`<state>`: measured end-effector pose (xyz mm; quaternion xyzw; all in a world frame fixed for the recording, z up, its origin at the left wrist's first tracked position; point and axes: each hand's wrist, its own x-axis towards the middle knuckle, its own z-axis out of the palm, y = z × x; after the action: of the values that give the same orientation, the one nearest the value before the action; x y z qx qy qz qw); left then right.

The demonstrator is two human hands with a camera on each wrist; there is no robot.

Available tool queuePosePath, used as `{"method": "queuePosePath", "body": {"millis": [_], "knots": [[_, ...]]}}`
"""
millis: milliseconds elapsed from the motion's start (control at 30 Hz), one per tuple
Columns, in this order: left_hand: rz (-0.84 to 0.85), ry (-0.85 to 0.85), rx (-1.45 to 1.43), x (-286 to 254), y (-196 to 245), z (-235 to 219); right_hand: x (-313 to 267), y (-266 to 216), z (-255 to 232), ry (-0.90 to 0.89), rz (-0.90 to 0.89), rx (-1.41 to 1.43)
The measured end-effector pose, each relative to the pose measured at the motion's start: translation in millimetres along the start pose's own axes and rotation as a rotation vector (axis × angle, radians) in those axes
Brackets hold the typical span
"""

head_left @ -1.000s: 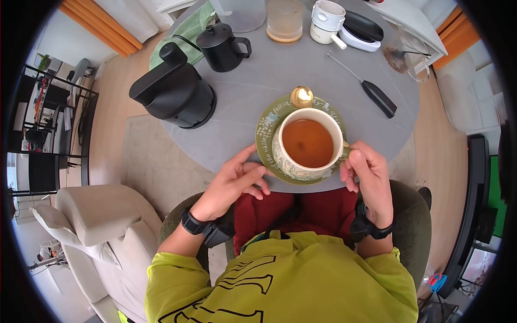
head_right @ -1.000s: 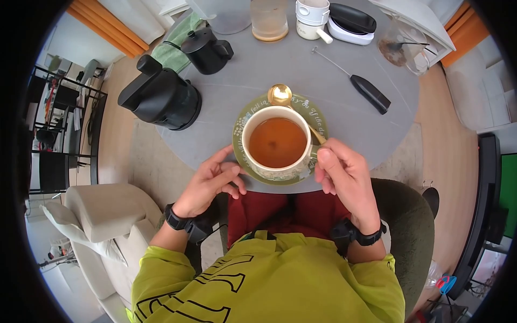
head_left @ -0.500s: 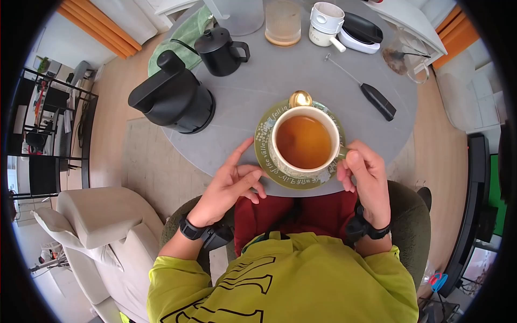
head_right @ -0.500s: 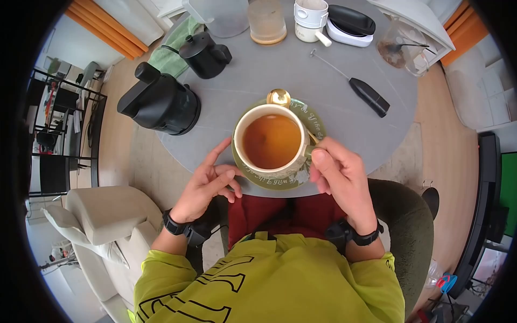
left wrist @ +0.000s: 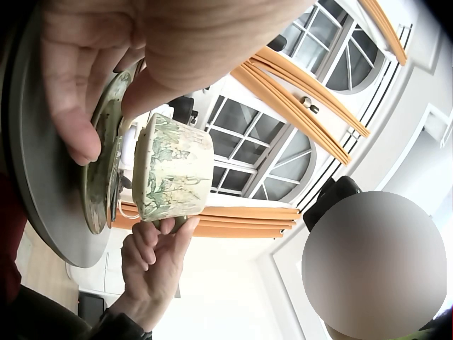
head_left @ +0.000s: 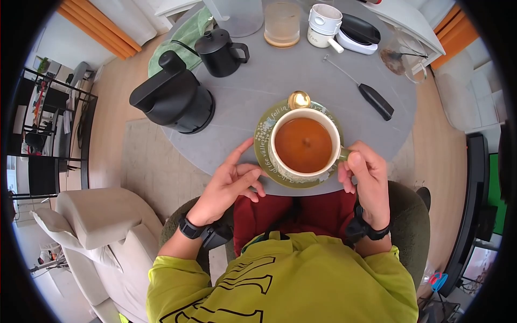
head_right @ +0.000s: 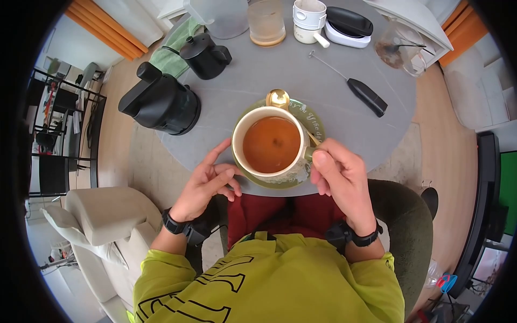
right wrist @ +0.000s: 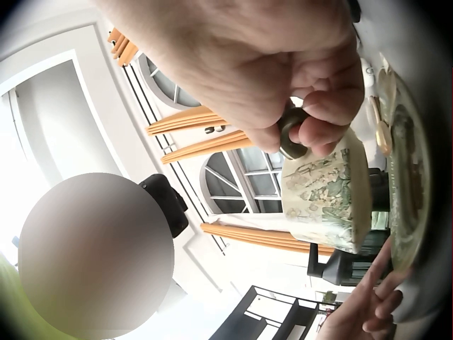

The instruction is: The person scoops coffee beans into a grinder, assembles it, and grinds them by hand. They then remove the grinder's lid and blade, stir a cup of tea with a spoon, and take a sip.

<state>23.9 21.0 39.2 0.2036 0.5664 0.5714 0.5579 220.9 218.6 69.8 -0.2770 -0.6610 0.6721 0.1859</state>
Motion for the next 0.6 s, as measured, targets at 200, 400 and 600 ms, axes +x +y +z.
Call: {"method": "queuePosePath", "body": {"millis": [200, 400, 600], "knots": [[-0.006, -0.027, -0.033, 0.0, 1.4, -2.2, 2.7, 4.5, -3.1, 0.015, -0.031, 0.005], [0.001, -0.004, -0.009, -1.6, 1.9, -0.3, 1.4, 4.3, -5.2, 0.009, -0.058, 0.014], [-0.001, -0.014, -0.005, -0.2, 1.0, -0.4, 0.0, 5.1, -0.9, 0.003, -0.025, 0.021]]}}
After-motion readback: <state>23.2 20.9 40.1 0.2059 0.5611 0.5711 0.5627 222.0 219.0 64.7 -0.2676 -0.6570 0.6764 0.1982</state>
